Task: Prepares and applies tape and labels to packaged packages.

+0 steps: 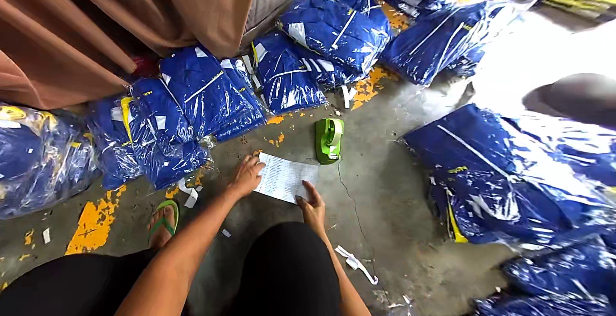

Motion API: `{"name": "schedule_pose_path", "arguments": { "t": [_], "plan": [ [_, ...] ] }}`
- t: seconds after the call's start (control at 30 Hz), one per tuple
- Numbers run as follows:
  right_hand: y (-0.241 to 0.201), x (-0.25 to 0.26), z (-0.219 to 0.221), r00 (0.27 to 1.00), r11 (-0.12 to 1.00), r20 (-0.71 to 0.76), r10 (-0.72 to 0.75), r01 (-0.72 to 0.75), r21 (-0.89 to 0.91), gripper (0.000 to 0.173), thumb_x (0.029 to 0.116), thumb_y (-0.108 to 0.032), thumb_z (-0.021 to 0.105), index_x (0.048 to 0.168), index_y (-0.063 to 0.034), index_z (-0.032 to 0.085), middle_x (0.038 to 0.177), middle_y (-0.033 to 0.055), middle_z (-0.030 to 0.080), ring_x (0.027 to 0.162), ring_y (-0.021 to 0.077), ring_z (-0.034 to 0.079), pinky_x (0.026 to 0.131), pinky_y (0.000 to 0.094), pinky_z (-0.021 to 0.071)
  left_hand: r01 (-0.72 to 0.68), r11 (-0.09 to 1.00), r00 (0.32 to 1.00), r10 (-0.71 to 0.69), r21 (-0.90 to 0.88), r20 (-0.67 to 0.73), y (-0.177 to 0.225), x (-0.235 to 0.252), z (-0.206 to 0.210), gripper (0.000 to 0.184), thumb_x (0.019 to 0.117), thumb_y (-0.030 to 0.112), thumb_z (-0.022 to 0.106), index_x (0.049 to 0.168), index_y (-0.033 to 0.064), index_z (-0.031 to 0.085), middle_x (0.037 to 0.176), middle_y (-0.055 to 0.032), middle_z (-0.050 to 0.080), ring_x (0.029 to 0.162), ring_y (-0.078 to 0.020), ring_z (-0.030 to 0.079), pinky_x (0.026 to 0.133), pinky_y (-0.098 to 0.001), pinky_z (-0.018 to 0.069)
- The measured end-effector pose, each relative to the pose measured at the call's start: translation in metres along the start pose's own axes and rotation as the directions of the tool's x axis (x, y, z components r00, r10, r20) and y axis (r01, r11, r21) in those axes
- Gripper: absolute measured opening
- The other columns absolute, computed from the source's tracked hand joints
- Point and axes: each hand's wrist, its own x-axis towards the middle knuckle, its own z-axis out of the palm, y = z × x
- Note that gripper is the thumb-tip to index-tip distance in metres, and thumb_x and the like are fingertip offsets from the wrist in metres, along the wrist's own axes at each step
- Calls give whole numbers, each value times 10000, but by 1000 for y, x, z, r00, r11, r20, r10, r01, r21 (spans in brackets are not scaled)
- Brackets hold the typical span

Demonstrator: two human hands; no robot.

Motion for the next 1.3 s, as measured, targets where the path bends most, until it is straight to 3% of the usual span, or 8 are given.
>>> {"name": "schedule_pose_path", "arguments": {
  "t": [0.13,0.27,0.4,0.53,0.8,0.9,1.07,1.3],
  "plan": [
    [15,-6,-5,1000,983,-23,0,-5,-184,630,854,20,666,1460,32,497,1488,203,534,1341,250,555,1089,416,480,-99,991,989,88,88,119,1,1,46,569,937,206,690,1487,187,545,1645,-138,349,1549,-406,204,1198,-623,236],
    [15,-8,-12,999,914,-10,-42,34,-404,691,878,-52,698,1511,30,434,1505,228,513,1375,327,529,1130,481,439,-97,988,994,89,123,69,-1,1,68,590,947,232,676,1511,195,508,1657,-146,324,1539,-432,218,1179,-636,254],
    [4,-2,-11,982,659,-12,-186,116,-743,531,853,-109,684,1380,-70,638,1387,286,563,1257,498,533,1036,612,447,-77,986,997,73,151,29,-4,1,71,642,936,279,690,1535,185,478,1654,-161,322,1540,-439,211,1190,-640,235],
    [-2,7,-13,996,510,87,-36,93,-855,443,877,-223,724,1318,-187,700,1420,173,585,1248,455,544,961,648,430,-65,986,996,54,151,76,-5,5,66,687,929,322,707,1554,205,448,1678,-139,277,1557,-417,169,1194,-639,216],
    [-30,30,-38,997,713,19,-78,69,-697,300,958,-209,639,1183,-31,728,1220,205,681,1118,350,655,963,520,523,-117,984,991,106,132,85,-7,11,57,696,911,299,736,1537,149,470,1667,-152,298,1570,-368,167,1222,-609,182],
    [-56,54,-52,984,802,-142,-108,2,-597,324,1009,-175,589,1252,21,673,1220,227,672,1033,300,689,883,437,565,-132,985,991,129,109,36,-7,11,56,670,914,305,730,1521,142,496,1652,-158,330,1564,-376,189,1220,-623,178],
    [-81,101,-74,962,901,-269,34,-146,-407,369,1019,-235,611,1309,-7,632,1258,194,668,1007,288,691,891,475,555,-155,981,985,162,118,-51,4,10,57,582,942,322,677,1476,127,550,1625,-177,374,1547,-404,228,1208,-620,214],
    [-93,139,-67,969,924,-135,207,-238,-298,410,978,-177,635,1357,-22,612,1177,162,714,952,234,717,821,422,592,-173,982,976,160,-80,-147,46,27,52,410,964,267,647,1329,81,677,1425,-172,595,1391,-383,481,1165,-557,364]
  ]
}}
